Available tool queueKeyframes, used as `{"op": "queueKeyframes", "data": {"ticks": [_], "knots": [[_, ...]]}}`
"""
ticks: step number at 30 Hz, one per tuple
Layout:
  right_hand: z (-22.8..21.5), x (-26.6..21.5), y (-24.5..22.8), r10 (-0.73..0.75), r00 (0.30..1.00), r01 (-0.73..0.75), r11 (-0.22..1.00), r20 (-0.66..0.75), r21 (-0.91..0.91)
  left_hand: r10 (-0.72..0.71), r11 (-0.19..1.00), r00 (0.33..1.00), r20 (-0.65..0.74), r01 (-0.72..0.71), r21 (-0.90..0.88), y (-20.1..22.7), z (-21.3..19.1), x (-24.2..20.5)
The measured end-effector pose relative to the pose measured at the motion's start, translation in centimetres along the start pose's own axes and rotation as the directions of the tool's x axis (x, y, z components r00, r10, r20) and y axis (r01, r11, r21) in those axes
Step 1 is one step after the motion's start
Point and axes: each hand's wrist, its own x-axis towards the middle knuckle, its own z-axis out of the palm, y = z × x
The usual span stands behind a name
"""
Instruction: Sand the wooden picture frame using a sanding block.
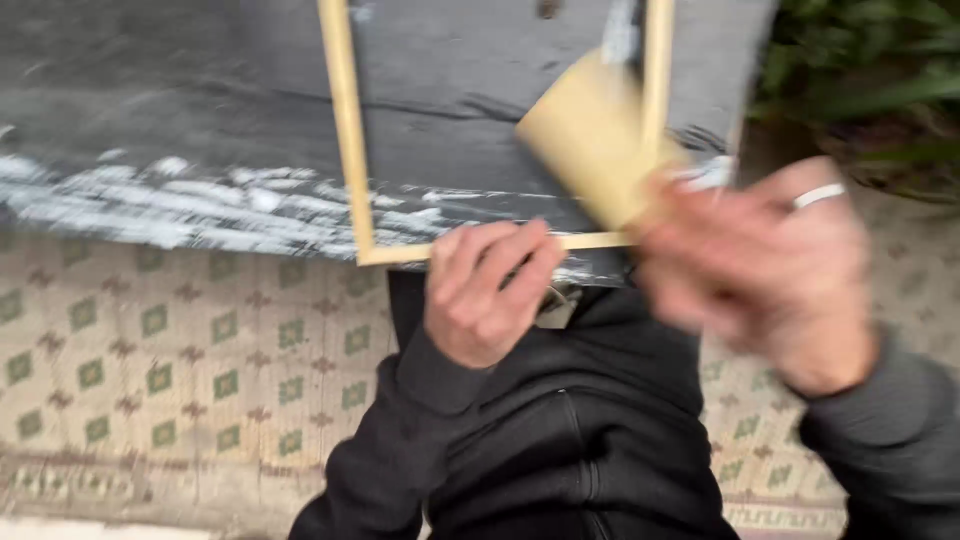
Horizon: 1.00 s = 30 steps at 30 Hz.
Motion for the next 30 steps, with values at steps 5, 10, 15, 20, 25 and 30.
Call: {"op": "queueKeyframes", "data": {"ticks": [5,10,15,20,25,30], "knots": [[-2.2,1.1,-4.1,-0.689,0.694,0.63,0.437,0.211,-0.642,0.017,0.999,0.999,-0.046,-0.015,0.044,-1.6,0.8,0.6],[-1.0,-0.5,-3.3,-0.731,0.612,0.709,0.339,0.301,-0.618,0.034,0.999,0.998,-0.058,-0.034,0.006,-0.6,1.4,-0.1],[0.2,0.8,-7.1,-0.725,0.672,0.605,0.42,0.15,-0.677,-0.007,1.0,1.0,0.018,0.008,-0.008,0.2,-0.6,-0.2],[-1.3,0.3,-4.6,-0.724,0.663,0.656,0.438,0.192,-0.614,0.006,1.0,0.999,-0.035,-0.005,0.021,-0.9,0.6,0.4],[0.5,-0.5,-5.9,-0.757,0.625,0.656,0.378,0.19,-0.653,0.027,0.999,0.999,-0.017,-0.027,-0.023,-0.2,0.8,0.0],[-1.0,0.8,-6.4,-0.701,0.707,0.55,0.469,0.086,-0.691,0.004,1.0,1.0,-0.01,-0.004,-0.007,-0.6,0.1,0.1]]}}
